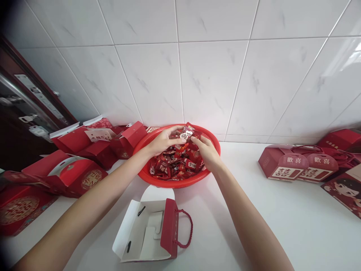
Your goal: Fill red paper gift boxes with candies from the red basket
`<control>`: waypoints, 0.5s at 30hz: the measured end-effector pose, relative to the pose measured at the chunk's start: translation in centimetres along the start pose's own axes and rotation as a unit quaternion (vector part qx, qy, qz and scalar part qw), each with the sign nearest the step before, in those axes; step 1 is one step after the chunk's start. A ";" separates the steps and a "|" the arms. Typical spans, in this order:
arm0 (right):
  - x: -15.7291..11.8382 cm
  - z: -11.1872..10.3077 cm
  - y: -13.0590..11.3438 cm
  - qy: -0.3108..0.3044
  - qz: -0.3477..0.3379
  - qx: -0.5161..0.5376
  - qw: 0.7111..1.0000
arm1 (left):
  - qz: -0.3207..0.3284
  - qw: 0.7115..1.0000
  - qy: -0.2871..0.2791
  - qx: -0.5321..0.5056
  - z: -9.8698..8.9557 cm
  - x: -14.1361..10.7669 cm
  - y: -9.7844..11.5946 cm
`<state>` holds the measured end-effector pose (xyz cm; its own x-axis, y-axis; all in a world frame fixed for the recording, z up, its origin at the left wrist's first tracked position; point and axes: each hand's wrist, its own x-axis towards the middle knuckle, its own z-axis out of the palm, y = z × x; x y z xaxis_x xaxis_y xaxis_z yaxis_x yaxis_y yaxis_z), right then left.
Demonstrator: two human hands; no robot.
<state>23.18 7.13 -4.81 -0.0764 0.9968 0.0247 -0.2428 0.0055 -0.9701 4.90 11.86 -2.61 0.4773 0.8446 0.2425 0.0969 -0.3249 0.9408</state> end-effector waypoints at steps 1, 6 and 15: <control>0.0 0.0 -0.1 -0.007 -0.001 0.014 1.000 | 0.000 1.000 0.000 -0.004 -0.1 0.0 0.0; -0.2 0.0 -0.3 -0.050 -0.008 0.047 0.998 | -0.002 1.000 0.002 0.002 -0.5 0.1 -0.1; -0.4 0.1 -0.2 -0.017 -0.029 0.009 0.999 | 0.020 0.997 -0.068 -0.003 -0.2 0.2 -0.1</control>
<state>23.20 6.68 -4.58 -0.0952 0.9914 0.0903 -0.2643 0.0623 -0.9624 4.80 12.15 -2.62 0.5948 0.7652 0.2464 0.0696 -0.3544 0.9325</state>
